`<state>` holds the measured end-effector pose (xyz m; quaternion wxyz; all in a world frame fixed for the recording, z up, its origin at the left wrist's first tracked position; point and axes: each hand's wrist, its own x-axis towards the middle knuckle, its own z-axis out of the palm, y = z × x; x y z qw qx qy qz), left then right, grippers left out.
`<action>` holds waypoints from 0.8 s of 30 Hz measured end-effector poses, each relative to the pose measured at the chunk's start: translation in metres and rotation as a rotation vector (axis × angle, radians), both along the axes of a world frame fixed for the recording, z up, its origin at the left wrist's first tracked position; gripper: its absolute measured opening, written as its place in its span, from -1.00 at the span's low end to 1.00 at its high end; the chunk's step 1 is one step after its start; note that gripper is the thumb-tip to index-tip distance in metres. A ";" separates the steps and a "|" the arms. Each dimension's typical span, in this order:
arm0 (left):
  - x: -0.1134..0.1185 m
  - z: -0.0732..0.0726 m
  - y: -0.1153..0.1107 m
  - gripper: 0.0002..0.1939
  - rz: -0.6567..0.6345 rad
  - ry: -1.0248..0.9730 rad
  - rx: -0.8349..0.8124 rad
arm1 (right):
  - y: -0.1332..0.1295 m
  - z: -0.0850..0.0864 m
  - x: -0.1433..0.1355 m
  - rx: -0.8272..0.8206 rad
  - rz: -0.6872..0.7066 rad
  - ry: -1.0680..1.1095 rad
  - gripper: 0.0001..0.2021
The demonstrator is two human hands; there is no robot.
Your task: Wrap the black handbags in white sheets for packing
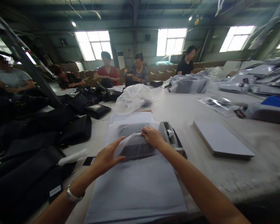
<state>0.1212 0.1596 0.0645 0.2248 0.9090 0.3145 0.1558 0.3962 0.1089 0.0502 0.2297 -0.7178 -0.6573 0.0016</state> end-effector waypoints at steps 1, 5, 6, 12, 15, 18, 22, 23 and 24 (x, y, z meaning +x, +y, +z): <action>-0.007 -0.007 -0.005 -0.19 0.006 -0.044 -0.025 | -0.001 -0.002 -0.001 0.004 -0.008 -0.001 -0.90; -0.034 -0.030 -0.016 -0.39 0.020 -0.283 -0.226 | -0.006 -0.008 -0.005 0.017 -0.048 -0.024 -0.86; -0.039 -0.033 -0.015 -0.48 0.037 -0.337 -0.280 | -0.006 -0.009 -0.006 0.016 -0.051 -0.035 -0.85; -0.053 -0.041 -0.003 -0.76 0.242 -0.333 -0.161 | -0.003 -0.012 0.001 -0.009 -0.049 -0.114 -0.84; -0.046 -0.039 0.006 -0.78 0.241 -0.104 0.148 | -0.001 -0.012 0.003 -0.026 -0.047 -0.126 -0.82; -0.037 -0.040 0.021 -0.79 0.159 0.099 0.267 | 0.000 -0.011 0.004 -0.054 -0.037 -0.112 -0.82; -0.035 -0.041 0.042 -0.84 0.101 0.171 0.311 | 0.000 -0.010 0.005 -0.086 -0.038 -0.106 -0.82; -0.037 -0.040 0.045 -0.80 0.104 0.160 0.303 | -0.001 -0.010 0.005 -0.089 -0.042 -0.103 -0.82; -0.040 -0.037 0.046 -0.76 0.120 0.136 0.284 | -0.001 -0.010 0.005 -0.089 -0.045 -0.098 -0.83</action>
